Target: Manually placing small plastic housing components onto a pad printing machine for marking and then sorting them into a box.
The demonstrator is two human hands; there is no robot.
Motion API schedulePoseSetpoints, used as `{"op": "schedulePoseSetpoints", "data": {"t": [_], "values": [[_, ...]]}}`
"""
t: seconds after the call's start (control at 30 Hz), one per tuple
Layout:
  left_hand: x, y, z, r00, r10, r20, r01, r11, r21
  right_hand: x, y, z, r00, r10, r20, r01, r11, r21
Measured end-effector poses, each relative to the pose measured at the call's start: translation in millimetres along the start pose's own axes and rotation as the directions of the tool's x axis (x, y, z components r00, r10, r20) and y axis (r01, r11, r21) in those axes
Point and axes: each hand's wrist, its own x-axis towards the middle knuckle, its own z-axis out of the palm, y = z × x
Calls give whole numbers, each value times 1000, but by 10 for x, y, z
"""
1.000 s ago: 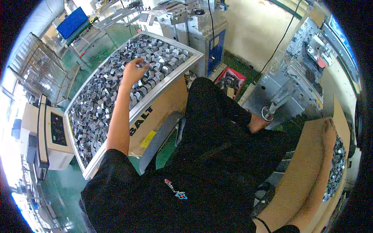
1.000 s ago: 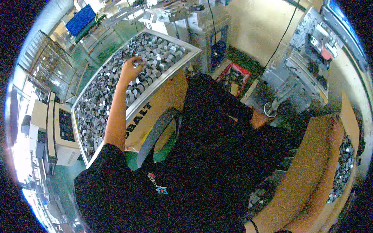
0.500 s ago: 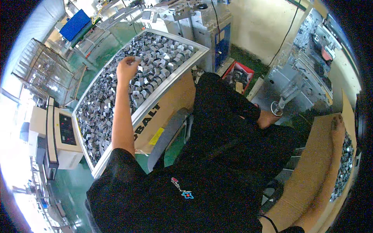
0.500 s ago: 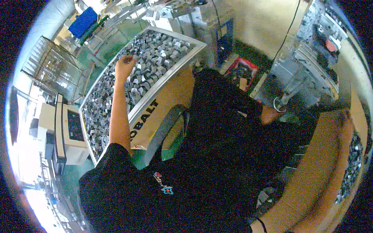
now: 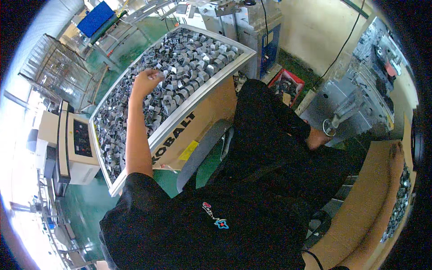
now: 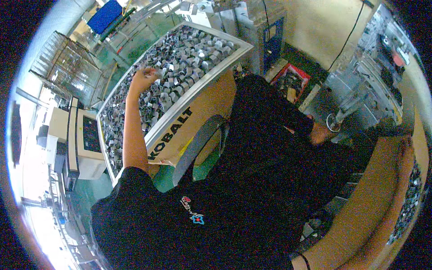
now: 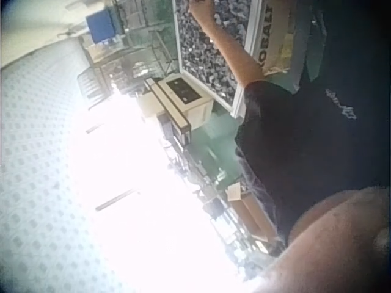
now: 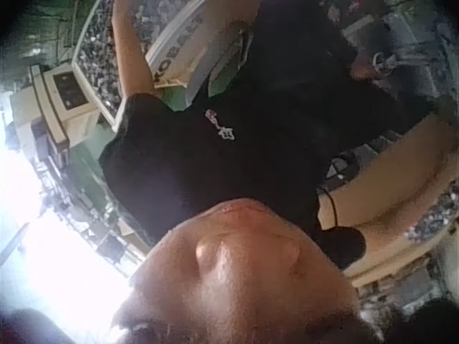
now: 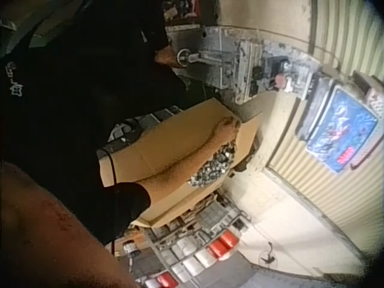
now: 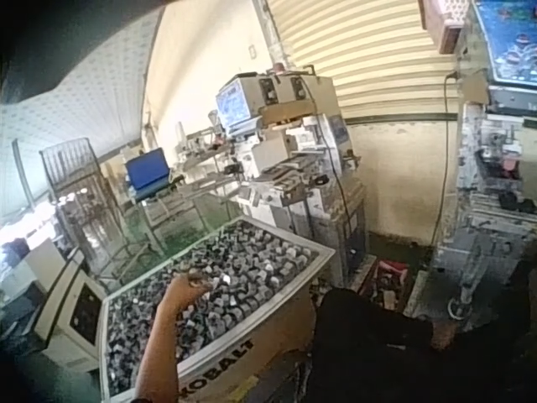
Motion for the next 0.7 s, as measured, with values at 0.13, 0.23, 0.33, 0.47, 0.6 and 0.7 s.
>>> {"op": "schedulePoseSetpoints", "data": {"t": [0.13, 0.23, 0.33, 0.47, 0.6, 0.7], "values": [[-75, 94, 64, 997, 72, -4, -72, 997, 30, 126, -168, -121, 999, 23, 28, -23, 1000, 4], [38, -61, 209, 994, 106, -32, -104, 993, 61, 177, -195, -270, 998, 34, 45, -34, 999, -5], [77, -72, 220, 988, 155, -24, -152, 983, 99, 97, -398, -341, 997, 58, 54, -59, 998, 12], [89, -118, 335, 982, 187, -5, -184, 971, 154, 143, -584, -487, 997, 73, 7, -73, 997, -16], [62, 45, 353, 988, 110, 106, -123, 984, 128, 47, -645, -715, 916, 72, -394, -44, 996, 79], [-96, -42, 107, 998, 66, -14, -62, 975, 216, 290, -1259, -1126, 872, 482, -89, -481, 876, 30]]}}
